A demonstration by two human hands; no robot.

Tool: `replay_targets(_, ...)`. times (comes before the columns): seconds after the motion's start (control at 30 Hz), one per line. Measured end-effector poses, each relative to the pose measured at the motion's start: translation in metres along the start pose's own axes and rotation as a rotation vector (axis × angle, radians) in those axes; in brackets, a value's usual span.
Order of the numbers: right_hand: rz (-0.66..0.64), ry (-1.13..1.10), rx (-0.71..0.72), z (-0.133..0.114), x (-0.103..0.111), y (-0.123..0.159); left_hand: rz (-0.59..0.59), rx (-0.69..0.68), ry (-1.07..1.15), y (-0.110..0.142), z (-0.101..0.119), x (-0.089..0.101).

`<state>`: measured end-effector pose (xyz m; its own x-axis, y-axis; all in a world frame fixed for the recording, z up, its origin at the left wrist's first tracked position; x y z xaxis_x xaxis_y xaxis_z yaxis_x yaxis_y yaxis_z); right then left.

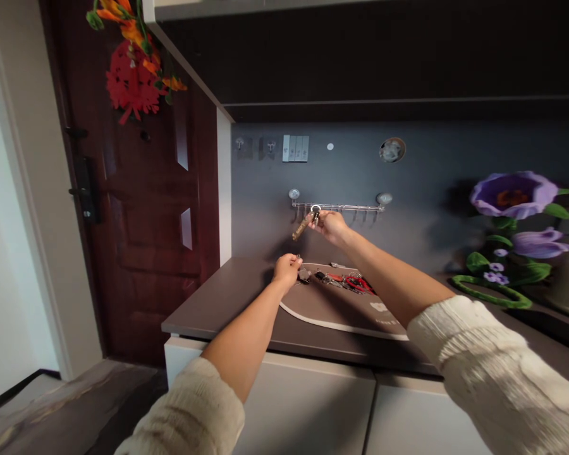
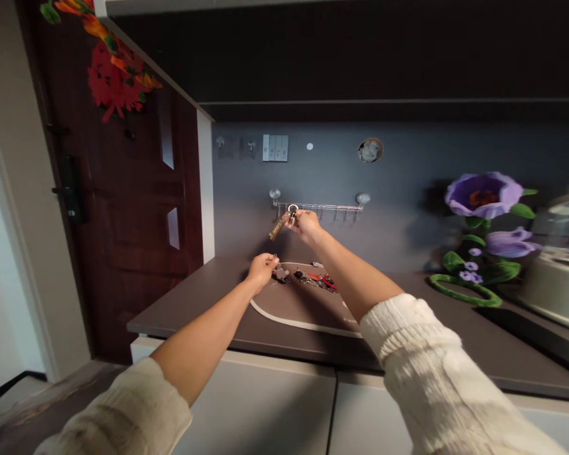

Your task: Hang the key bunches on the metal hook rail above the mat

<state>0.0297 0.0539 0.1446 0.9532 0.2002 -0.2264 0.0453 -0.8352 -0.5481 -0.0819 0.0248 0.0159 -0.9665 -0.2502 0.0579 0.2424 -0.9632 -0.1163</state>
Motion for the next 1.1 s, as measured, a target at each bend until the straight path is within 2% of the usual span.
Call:
replay_targets(0.13,0.053,0.055,0.024,-0.01,0.008,-0.004,-0.021,0.013,0.039,0.005,0.003,0.0)
replay_targets(0.27,0.006,0.082,0.021,-0.011,0.013,-0.002,-0.045,0.009,0.076,0.006,0.004,0.0)
replay_targets(0.37,-0.017,0.091,0.007,-0.006,0.016,-0.001,-0.018,0.013,0.072,0.002,0.001,0.001)
replay_targets(0.5,-0.013,0.112,-0.024,0.002,0.016,-0.001,0.052,0.044,0.021,-0.007,-0.005,0.004)
replay_targets(0.6,-0.029,0.138,-0.045,0.008,0.015,-0.002,0.123,0.061,-0.102,-0.01,-0.008,0.009)
replay_targets(0.83,-0.056,0.178,-0.058,0.018,0.011,-0.003,0.336,-0.009,-0.455,0.003,0.006,0.024)
replay_targets(1.1,0.016,0.182,-0.023,0.03,-0.005,-0.009,0.518,0.067,-0.477,0.005,0.011,0.038)
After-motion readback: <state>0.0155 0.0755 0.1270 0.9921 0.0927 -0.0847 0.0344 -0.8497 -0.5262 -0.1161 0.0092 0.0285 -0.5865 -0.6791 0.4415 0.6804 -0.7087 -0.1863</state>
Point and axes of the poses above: each hand's wrist, its own y-axis away from the middle knuckle, its own x-axis out of the back of the hand, z = x × y, the point moved 3 cm from there along -y, towards the middle knuckle, and after that the axes turned 14 degrees about x, right-handed, at the moved point
